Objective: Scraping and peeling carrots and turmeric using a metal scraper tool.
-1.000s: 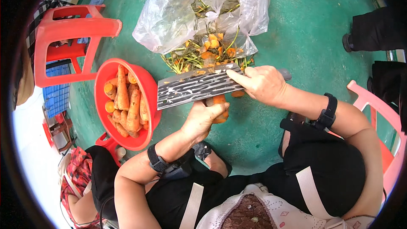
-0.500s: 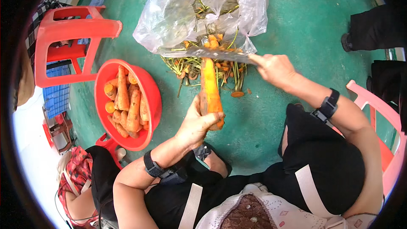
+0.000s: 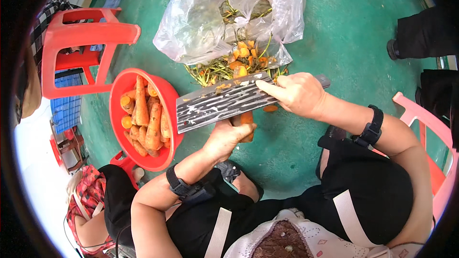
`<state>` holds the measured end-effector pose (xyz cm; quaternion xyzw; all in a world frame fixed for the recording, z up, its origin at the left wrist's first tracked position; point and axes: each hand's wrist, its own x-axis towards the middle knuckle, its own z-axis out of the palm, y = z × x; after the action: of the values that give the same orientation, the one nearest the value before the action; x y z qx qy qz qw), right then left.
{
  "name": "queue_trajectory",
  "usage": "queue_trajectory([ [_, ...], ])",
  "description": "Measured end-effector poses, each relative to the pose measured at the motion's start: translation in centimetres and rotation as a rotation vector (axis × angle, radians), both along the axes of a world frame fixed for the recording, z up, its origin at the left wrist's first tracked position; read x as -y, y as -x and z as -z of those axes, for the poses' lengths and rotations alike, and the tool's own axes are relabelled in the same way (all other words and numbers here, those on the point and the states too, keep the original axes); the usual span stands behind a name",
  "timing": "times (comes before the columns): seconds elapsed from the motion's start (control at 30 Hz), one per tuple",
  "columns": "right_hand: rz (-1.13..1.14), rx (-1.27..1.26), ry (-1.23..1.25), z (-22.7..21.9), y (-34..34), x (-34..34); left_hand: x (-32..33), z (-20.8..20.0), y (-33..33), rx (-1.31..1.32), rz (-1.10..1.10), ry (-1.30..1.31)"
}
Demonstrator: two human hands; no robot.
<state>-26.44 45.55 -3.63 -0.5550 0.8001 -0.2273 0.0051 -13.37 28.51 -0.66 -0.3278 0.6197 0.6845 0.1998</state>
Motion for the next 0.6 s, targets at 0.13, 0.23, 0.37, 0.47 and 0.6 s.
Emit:
queue_trajectory([
  [0.13,-0.043,-0.034,0.001,0.6,0.0,-0.3,-0.1,-0.8,0.5,0.207,0.012,-0.162],
  [0.23,-0.048,-0.032,0.007,0.8,0.0,-0.3,-0.7,-0.2,-0.1,0.023,0.011,0.016],
  [0.37,0.022,0.000,-0.094,1.7,0.8,-0.7,-0.7,-0.6,-0.4,0.085,-0.017,-0.064],
  [0.47,0.124,0.055,-0.059,1.9,1.2,-0.9,-0.2,0.6,-1.3,0.011,0.092,0.077],
  [0.6,0.068,0.093,-0.021,0.6,0.4,-0.5,0.2,0.8,-0.8,-0.015,0.106,0.230],
])
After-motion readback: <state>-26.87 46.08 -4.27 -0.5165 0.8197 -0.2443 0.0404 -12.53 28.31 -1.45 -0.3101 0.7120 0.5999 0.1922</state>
